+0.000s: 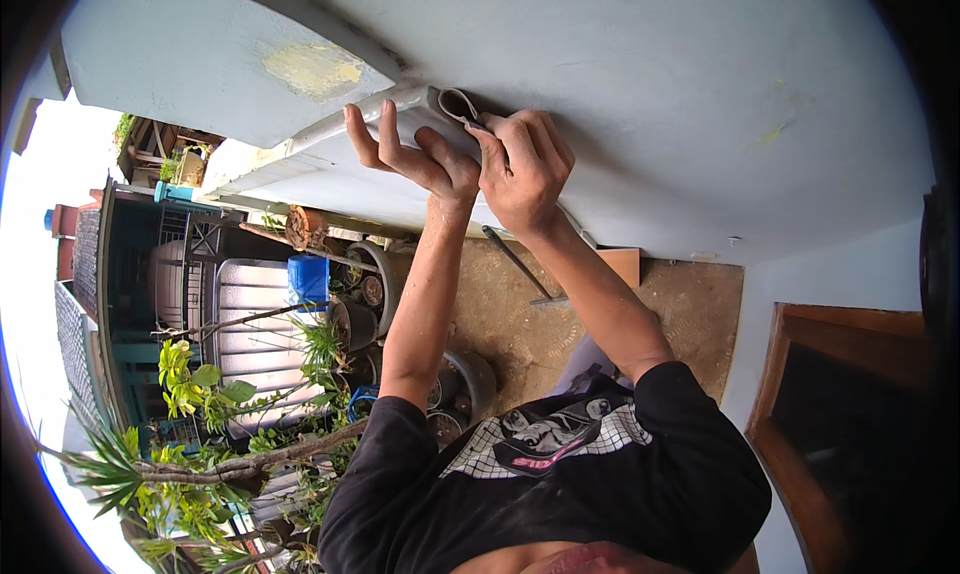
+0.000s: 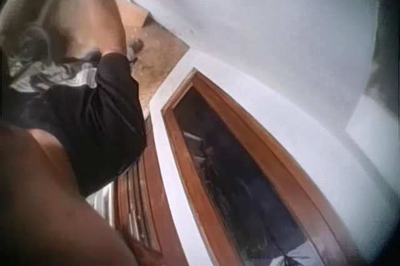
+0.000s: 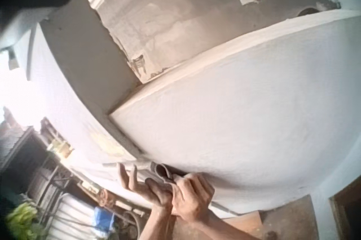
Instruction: The person kneels on a piece of cardboard and uses a sanding block to smooth a white painted wall. They repeatedly rub the sanding block against the wall surface, focusing on edges and flat areas.
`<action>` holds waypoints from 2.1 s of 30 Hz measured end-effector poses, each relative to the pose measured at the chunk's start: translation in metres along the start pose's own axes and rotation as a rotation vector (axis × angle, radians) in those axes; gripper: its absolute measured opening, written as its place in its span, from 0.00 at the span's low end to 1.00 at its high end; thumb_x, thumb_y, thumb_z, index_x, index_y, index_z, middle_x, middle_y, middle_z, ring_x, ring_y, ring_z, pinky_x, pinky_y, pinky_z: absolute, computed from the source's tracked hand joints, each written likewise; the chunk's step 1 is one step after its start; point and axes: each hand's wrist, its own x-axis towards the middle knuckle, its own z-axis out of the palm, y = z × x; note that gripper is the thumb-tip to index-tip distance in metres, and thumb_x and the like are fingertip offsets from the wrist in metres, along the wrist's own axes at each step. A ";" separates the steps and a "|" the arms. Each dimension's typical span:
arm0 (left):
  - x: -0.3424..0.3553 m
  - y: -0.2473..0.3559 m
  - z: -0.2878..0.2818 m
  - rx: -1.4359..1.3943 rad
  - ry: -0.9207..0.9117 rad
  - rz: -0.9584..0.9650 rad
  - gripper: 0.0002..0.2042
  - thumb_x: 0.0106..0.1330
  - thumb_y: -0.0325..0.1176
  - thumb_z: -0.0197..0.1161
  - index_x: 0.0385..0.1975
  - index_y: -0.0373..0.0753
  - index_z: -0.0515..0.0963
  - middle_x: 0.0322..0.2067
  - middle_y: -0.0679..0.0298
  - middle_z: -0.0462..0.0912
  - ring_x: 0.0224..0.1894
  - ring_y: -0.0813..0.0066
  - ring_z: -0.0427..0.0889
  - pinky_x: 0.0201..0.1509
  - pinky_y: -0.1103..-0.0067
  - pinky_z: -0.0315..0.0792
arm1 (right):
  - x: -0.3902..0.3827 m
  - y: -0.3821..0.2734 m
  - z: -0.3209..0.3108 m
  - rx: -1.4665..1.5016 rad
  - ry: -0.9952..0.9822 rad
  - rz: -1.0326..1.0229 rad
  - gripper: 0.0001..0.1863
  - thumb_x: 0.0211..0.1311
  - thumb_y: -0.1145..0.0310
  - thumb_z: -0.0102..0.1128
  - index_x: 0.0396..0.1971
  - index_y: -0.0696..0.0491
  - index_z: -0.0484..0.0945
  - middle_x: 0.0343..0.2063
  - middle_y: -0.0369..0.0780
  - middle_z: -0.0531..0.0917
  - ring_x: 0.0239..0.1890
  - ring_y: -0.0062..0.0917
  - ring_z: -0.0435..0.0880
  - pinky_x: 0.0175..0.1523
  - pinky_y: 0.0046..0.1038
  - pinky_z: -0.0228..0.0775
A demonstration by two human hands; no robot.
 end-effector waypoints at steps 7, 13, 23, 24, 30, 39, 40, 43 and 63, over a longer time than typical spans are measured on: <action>0.011 -0.006 0.009 0.000 0.007 0.039 0.21 0.71 0.24 0.45 0.64 0.32 0.66 0.70 0.43 0.50 0.76 0.49 0.49 0.77 0.53 0.46 | -0.045 0.028 -0.021 -0.053 -0.067 0.077 0.09 0.52 0.84 0.71 0.27 0.59 0.78 0.24 0.42 0.79 0.26 0.37 0.80 0.29 0.36 0.69; 0.008 -0.008 0.008 -0.069 0.012 -0.015 0.20 0.80 0.40 0.46 0.63 0.33 0.64 0.69 0.46 0.49 0.75 0.53 0.47 0.76 0.52 0.48 | -0.007 0.017 -0.007 -0.109 0.017 -0.106 0.11 0.47 0.81 0.72 0.30 0.56 0.79 0.22 0.36 0.77 0.23 0.29 0.78 0.25 0.31 0.67; -0.005 -0.015 0.008 -0.026 0.021 -0.018 0.22 0.77 0.49 0.52 0.58 0.37 0.69 0.66 0.49 0.53 0.74 0.56 0.50 0.74 0.53 0.52 | 0.041 -0.016 0.020 -0.083 0.159 -0.194 0.11 0.47 0.80 0.73 0.29 0.55 0.79 0.23 0.36 0.77 0.24 0.30 0.78 0.26 0.32 0.67; -0.005 -0.015 0.007 -0.106 0.030 -0.029 0.20 0.78 0.47 0.50 0.58 0.37 0.69 0.66 0.49 0.52 0.75 0.57 0.49 0.74 0.53 0.52 | 0.031 -0.009 0.018 -0.132 0.160 -0.198 0.12 0.46 0.81 0.72 0.30 0.55 0.80 0.23 0.36 0.77 0.25 0.30 0.79 0.26 0.31 0.68; 0.000 -0.015 0.006 -0.175 0.026 0.067 0.17 0.78 0.38 0.45 0.56 0.33 0.70 0.67 0.50 0.53 0.73 0.59 0.50 0.73 0.55 0.53 | -0.089 0.041 -0.026 -0.289 -0.022 0.099 0.06 0.53 0.86 0.68 0.28 0.61 0.80 0.24 0.42 0.83 0.25 0.35 0.81 0.30 0.33 0.71; -0.001 -0.016 0.015 -0.245 0.082 0.067 0.18 0.78 0.41 0.44 0.56 0.33 0.70 0.66 0.52 0.55 0.73 0.61 0.53 0.72 0.54 0.55 | -0.053 0.024 -0.010 -0.324 0.083 -0.050 0.08 0.51 0.85 0.68 0.31 0.60 0.82 0.24 0.41 0.82 0.26 0.34 0.81 0.31 0.33 0.71; 0.001 -0.017 0.013 -0.227 0.072 0.101 0.18 0.78 0.40 0.43 0.55 0.32 0.71 0.66 0.52 0.55 0.72 0.61 0.54 0.72 0.54 0.55 | -0.094 0.045 -0.024 -0.367 0.028 0.011 0.08 0.51 0.85 0.68 0.32 0.61 0.82 0.25 0.42 0.83 0.26 0.34 0.81 0.31 0.33 0.71; 0.004 -0.012 0.013 -0.243 0.074 0.062 0.19 0.78 0.42 0.43 0.54 0.32 0.71 0.66 0.52 0.55 0.72 0.61 0.54 0.72 0.54 0.55 | -0.116 0.055 -0.029 -0.361 0.029 0.072 0.10 0.49 0.86 0.67 0.33 0.61 0.82 0.25 0.43 0.83 0.27 0.36 0.81 0.32 0.33 0.71; -0.003 -0.011 0.018 -0.334 0.071 -0.042 0.20 0.80 0.41 0.43 0.57 0.31 0.71 0.68 0.49 0.56 0.72 0.59 0.57 0.75 0.56 0.55 | -0.100 0.047 -0.018 -0.337 0.138 0.051 0.10 0.45 0.86 0.67 0.27 0.57 0.78 0.22 0.38 0.77 0.26 0.32 0.78 0.30 0.34 0.69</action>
